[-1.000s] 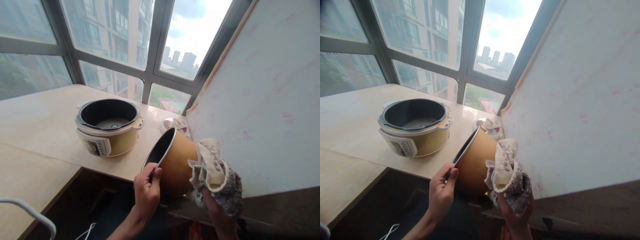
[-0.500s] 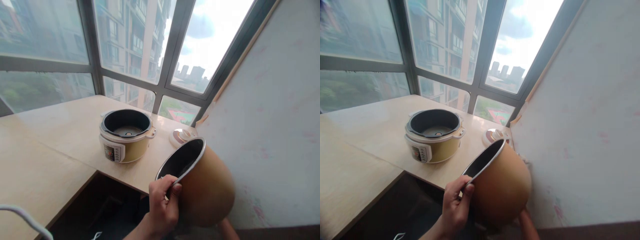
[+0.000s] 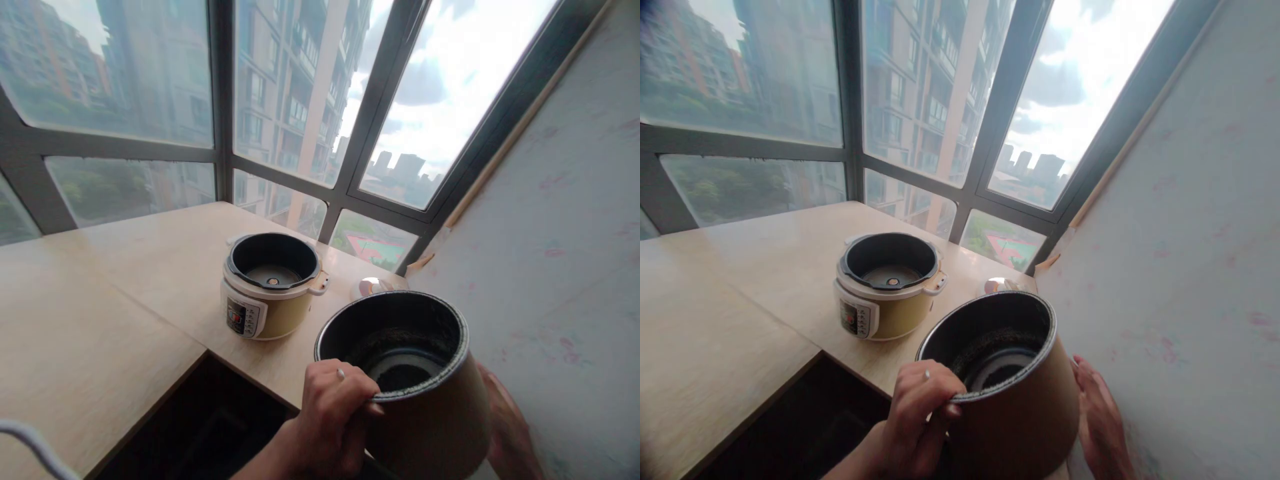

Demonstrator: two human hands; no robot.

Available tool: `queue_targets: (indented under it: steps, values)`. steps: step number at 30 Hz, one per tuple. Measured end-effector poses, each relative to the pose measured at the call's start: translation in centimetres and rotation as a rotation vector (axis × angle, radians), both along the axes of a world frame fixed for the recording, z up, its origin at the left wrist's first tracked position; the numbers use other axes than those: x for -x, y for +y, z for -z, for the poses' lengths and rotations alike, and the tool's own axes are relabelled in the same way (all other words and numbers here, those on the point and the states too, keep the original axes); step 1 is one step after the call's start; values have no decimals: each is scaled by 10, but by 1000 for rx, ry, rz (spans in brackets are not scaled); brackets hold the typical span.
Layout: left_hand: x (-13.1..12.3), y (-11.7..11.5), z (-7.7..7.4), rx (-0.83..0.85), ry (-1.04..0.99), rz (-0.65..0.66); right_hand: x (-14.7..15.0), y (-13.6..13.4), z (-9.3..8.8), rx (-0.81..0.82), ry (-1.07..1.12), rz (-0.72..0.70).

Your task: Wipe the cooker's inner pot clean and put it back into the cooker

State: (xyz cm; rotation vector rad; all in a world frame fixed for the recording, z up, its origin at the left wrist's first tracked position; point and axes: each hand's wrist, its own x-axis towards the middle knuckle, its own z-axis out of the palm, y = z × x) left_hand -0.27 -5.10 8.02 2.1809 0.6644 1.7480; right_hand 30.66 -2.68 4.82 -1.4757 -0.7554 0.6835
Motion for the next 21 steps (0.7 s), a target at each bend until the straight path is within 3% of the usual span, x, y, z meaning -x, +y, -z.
queue_targets:
  steps: [3,6,8,13,18,21]
  values:
    - [3,2,-2,-3,10,142,14,-10,-49,-50,181,-77]
    - [3,0,3,-49,87,137,30,-19,-90,-24,189,-133]
    - [0,-2,11,-67,199,124,43,-24,-108,45,213,-190]
    - [-6,-3,25,-128,292,140,71,-37,-124,97,239,-294]
    - [3,-1,4,-213,274,116,76,-45,-129,-5,222,-207]
    - [5,3,-7,-42,154,52,75,-48,-132,-39,239,-133]
